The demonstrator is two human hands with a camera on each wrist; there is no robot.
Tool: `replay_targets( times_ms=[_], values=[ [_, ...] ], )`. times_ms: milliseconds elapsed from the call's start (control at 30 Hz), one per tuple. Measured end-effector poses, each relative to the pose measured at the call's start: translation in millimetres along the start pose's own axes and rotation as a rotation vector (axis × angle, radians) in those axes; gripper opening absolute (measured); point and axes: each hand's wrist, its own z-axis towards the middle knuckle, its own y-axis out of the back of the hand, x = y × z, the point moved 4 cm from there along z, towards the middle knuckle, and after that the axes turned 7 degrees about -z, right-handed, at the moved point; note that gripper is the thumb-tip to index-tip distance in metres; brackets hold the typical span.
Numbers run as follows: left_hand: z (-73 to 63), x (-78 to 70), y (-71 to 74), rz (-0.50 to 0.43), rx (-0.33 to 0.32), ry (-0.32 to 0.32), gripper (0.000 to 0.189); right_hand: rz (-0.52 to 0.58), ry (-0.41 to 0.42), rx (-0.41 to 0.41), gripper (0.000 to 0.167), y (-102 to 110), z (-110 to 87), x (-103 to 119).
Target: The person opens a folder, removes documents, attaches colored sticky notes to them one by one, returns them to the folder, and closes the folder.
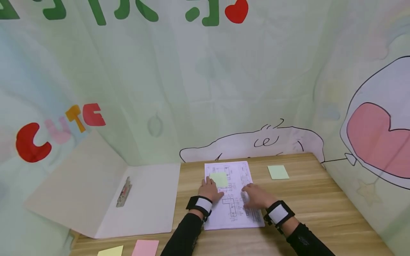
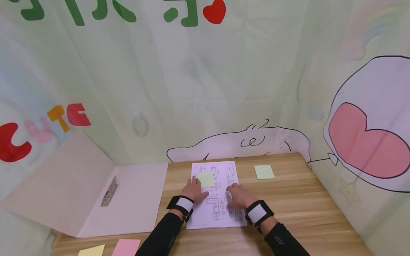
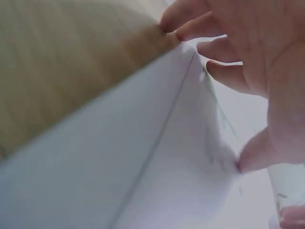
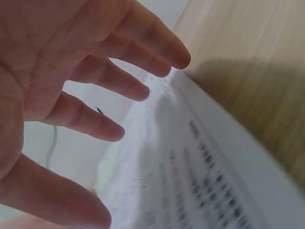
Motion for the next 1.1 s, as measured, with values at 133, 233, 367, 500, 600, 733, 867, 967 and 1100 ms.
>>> replay_targets(
  times_ms=[133,233,367,500,600,733,867,967,1100],
  values=[
    [-11.8,10.5,7.2,-0.096,0.049,-0.024,0.071,0.067,0.006,-0.029,0.051,-1,-11.0,-1],
    [-25.6,17.1,15.5,-0.109,0.081,-0.089,0.057,0.101,-0.007,-0.042,0.047,-1,-17.7,-4],
    [-52.5,25.3,28.9,-0.152,0.112,-0.199,0.034,0.140,-0.010,-0.050,0.045,1,-24.5,-6],
    [-84.2,33.9,42.4,-0.222,0.126,-0.256,0.029,0.199,-0.028,-0.049,0.044,6,-28.7,-6],
    [-107.3,43.9,51.8,-0.237,0.114,-0.260,0.030,0.232,-0.045,-0.051,0.044,10,-30.1,-6],
    [-134.1,66.1,61.2,-0.236,0.090,-0.233,0.025,0.272,-0.066,-0.056,0.046,12,-29.4,-6],
    [-155.7,95.5,66.3,-0.233,0.092,-0.165,0.032,0.282,-0.094,-0.055,0.045,11,-27.8,-8],
    [-168.6,117.8,65.5,-0.260,0.124,-0.091,0.044,0.279,-0.111,-0.053,0.046,10,-26.5,-11],
    [-182.1,144.2,59.8,-0.331,0.181,-0.034,0.051,0.290,-0.126,-0.038,0.046,9,-25.6,-12]
  ],
)
